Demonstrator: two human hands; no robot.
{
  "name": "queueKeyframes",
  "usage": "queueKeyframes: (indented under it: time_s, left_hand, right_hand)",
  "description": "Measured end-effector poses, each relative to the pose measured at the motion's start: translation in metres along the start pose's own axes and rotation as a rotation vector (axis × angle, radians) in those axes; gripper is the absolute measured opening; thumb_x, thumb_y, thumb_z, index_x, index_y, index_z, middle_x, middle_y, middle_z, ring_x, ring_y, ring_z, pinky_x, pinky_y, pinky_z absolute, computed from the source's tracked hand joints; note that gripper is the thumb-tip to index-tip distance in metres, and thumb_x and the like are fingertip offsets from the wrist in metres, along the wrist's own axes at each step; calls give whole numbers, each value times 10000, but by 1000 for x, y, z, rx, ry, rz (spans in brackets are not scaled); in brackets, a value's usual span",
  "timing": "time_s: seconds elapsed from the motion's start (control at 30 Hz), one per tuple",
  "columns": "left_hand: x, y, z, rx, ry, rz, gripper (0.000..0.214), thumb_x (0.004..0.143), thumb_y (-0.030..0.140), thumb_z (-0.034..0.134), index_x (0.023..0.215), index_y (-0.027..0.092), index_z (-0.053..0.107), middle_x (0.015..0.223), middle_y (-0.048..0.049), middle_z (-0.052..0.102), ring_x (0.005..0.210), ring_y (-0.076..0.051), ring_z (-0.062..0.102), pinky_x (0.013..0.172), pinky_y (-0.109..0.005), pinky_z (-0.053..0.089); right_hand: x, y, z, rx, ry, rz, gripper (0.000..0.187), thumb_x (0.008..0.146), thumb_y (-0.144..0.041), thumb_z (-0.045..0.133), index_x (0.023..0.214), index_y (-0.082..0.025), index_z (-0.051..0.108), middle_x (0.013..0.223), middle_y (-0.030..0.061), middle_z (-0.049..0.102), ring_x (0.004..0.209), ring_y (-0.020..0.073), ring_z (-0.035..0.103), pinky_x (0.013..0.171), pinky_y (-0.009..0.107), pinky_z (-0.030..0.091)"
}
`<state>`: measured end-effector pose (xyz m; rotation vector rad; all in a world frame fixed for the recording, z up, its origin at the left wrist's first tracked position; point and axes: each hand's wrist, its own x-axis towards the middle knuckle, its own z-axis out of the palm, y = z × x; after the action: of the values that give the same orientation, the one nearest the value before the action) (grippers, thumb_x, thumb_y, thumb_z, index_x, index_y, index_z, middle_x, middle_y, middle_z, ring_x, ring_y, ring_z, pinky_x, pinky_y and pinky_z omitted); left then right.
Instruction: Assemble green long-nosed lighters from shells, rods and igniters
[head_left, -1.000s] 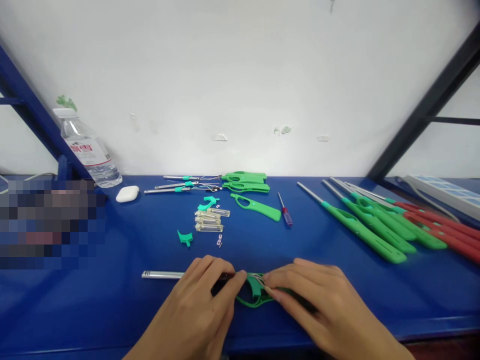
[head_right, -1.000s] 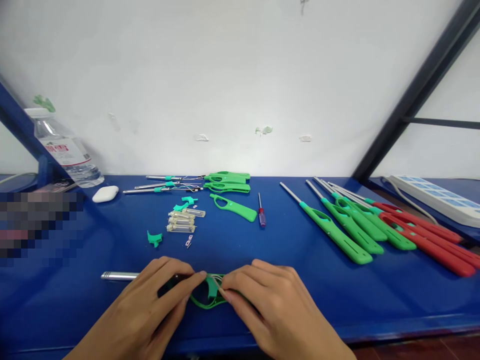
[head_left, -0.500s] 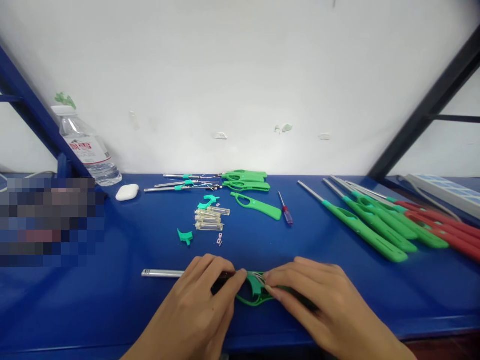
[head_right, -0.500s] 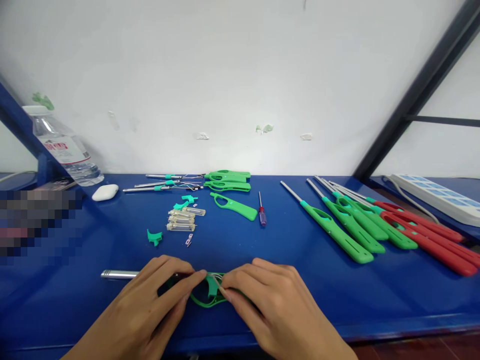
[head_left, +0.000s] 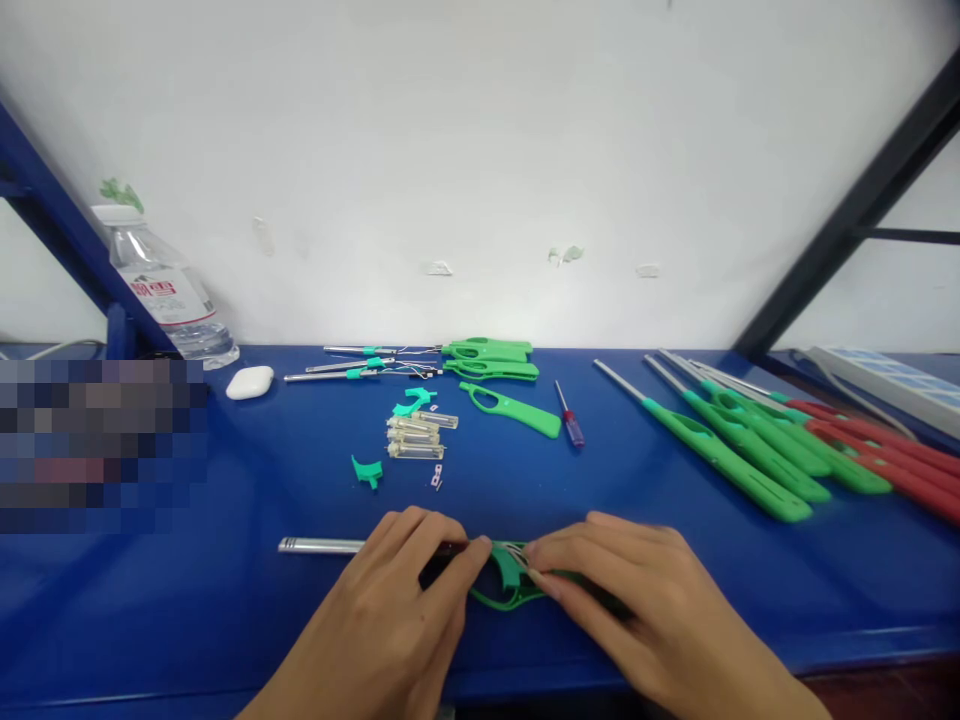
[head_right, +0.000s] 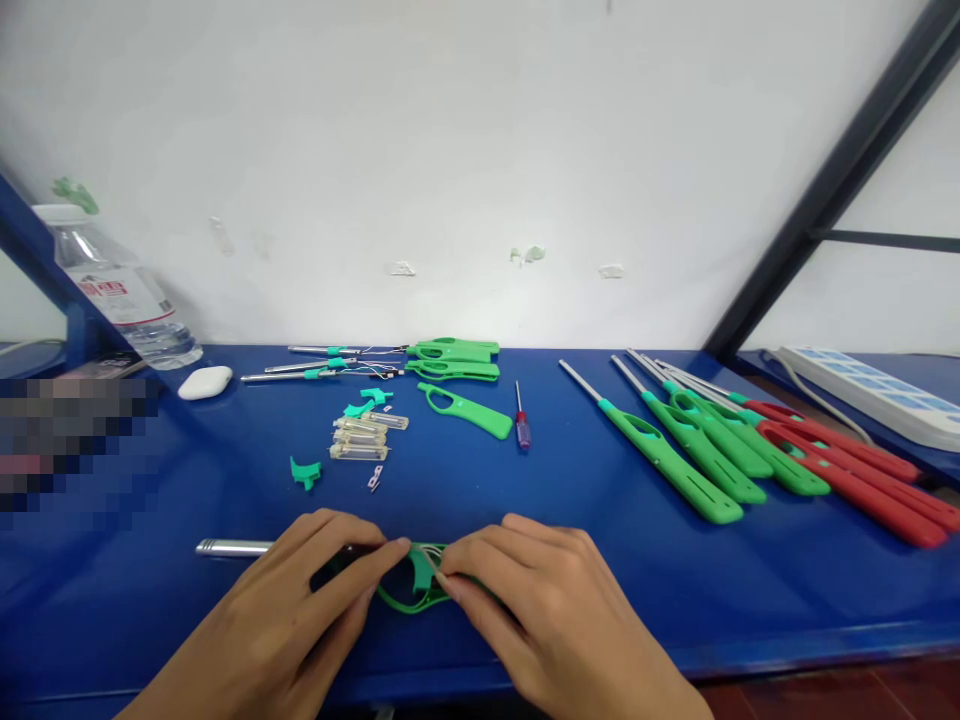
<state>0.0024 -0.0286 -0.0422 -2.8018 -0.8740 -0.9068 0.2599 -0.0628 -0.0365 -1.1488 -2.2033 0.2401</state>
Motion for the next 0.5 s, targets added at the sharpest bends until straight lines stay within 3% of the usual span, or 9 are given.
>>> queueKeyframes:
  time_s: [0.5]
  left_hand:
    - [1, -2, -1, -3, 10, 11, 395, 1028, -3, 446, 1321, 132, 675, 1053, -95, 676, 924, -243, 617, 844, -388, 589]
  right_hand:
    - [0, 0, -1, 3, -10, 10, 133, 1112, -254, 607, 1163, -314, 715, 1093, -47, 830, 930, 145, 774, 883, 266, 528]
